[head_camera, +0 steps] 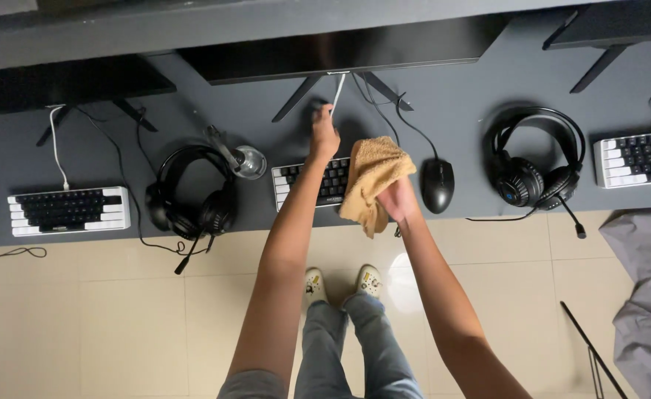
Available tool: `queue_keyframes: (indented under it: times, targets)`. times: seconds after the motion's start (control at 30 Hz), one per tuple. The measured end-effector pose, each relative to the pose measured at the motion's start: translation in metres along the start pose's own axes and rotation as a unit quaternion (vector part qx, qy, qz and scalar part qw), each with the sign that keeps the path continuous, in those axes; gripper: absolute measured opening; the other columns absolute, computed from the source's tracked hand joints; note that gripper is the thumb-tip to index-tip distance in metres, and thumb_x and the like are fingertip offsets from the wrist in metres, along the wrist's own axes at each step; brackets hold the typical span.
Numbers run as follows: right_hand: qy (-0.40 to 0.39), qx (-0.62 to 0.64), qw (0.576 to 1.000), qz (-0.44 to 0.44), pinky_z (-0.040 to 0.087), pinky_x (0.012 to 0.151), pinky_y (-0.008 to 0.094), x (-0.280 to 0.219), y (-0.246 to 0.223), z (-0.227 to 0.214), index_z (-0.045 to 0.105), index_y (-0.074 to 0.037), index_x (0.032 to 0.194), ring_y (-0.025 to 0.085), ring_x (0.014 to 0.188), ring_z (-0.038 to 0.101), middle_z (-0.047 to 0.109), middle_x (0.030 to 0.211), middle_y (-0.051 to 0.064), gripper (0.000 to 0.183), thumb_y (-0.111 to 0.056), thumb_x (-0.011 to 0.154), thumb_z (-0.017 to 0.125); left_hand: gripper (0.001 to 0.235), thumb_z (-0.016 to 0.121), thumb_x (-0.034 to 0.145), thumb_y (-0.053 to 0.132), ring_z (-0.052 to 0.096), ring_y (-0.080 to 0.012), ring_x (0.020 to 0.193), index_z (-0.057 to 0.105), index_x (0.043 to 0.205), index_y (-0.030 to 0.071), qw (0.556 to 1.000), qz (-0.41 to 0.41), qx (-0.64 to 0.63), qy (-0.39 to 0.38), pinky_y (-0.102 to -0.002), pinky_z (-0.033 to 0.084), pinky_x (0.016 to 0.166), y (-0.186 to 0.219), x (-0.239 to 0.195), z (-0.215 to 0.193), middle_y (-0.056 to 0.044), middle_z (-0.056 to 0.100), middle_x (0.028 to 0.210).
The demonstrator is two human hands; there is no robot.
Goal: The person uses a cloth to wipe down a keyboard and a pair of headphones on a desk. They clean the top, sides, and bottom of the keyboard, then wipe the earcups and headband of the headphones before placing them back on the desk.
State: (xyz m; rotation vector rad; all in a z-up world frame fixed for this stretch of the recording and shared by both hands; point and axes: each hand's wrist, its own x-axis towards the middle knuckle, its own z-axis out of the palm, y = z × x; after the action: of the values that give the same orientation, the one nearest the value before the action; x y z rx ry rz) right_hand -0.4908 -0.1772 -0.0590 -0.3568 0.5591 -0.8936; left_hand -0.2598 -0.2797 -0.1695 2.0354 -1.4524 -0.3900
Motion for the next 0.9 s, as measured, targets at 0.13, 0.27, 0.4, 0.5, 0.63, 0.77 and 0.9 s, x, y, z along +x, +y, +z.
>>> queue_keyframes:
  times: [0.13,0.27,0.4,0.5,0.63,0.77,0.9]
  targets:
    - [0.029,0.026,0.999,0.005,0.047,0.112,0.046,0.02,0.003,-0.002,0.047,-0.008,0.146,0.027,0.131,0.056,0.055,0.145,0.01,0.06,-0.049,0.103,0.05,0.061,0.066,0.084,-0.001,0.073,-0.0235,0.087,0.046,0.141,0.008,0.98,-0.003,-0.18,-0.08,-0.035,0.057,0.082,-0.017,-0.005,-0.003,-0.006,0.075,0.091]
    - [0.012,0.03,0.999,-0.015,0.051,0.108,0.043,0.057,0.009,0.002,0.05,-0.005,0.144,0.026,0.126,0.06,0.06,0.139,0.011,0.05,-0.04,0.109,0.048,0.02,0.066,0.095,0.013,0.064,-0.0075,0.076,0.065,0.113,0.007,0.88,-0.07,-0.44,-0.163,-0.026,0.048,0.062,0.026,-0.037,-0.08,0.003,0.07,0.085]
    - [-0.013,-0.022,1.0,-0.014,0.056,0.103,0.043,0.1,0.017,0.031,0.055,0.0,0.137,0.028,0.117,0.067,0.066,0.13,0.016,0.044,-0.032,0.108,0.049,0.041,0.066,0.109,0.032,0.059,-0.0081,0.072,0.062,0.084,0.002,0.91,-0.002,-0.384,-0.156,-0.026,0.047,0.065,0.014,-0.048,-0.09,-0.003,0.064,0.076]
    - [0.04,-0.075,0.996,0.008,0.06,0.076,0.041,0.131,0.021,0.057,0.056,-0.003,0.129,0.025,0.092,0.071,0.068,0.111,0.015,0.035,-0.03,0.109,0.047,0.044,0.055,0.109,0.034,0.059,-0.0062,0.064,0.066,0.078,0.005,0.921,-0.003,-0.365,-0.135,-0.026,0.048,0.062,0.009,-0.044,-0.088,-0.001,0.065,0.069]
    - [-0.004,-0.222,0.974,-0.043,0.057,0.06,0.04,0.175,0.029,0.06,0.059,0.002,0.125,0.026,0.073,0.068,0.068,0.099,0.017,0.025,-0.008,0.104,0.051,0.041,0.055,0.107,0.032,0.058,-0.007,0.063,0.065,0.081,0.002,0.938,0.022,-0.331,-0.103,-0.027,0.048,0.061,0.004,-0.048,-0.086,-0.001,0.064,0.068]
    - [0.049,-0.156,0.983,-0.088,0.061,0.062,0.039,0.226,0.022,0.051,0.064,0.005,0.112,0.026,0.073,0.072,0.072,0.091,0.018,0.026,0.004,0.097,0.042,0.036,0.058,0.105,0.029,0.06,-0.0141,0.062,0.068,0.085,0.001,0.95,0.031,-0.307,-0.056,-0.031,0.048,0.06,0.005,-0.047,-0.084,-0.005,0.062,0.073]
    - [0.122,-0.152,0.977,-0.087,0.063,0.062,0.041,0.286,0.028,0.008,0.068,0.004,0.104,0.027,0.073,0.074,0.072,0.089,0.016,0.031,0.009,0.089,0.041,0.032,0.057,0.104,0.027,0.066,-0.0229,0.066,0.071,0.09,0.001,0.963,0.067,-0.261,-0.009,-0.036,0.052,0.066,0.0,-0.042,-0.078,-0.008,0.066,0.082]
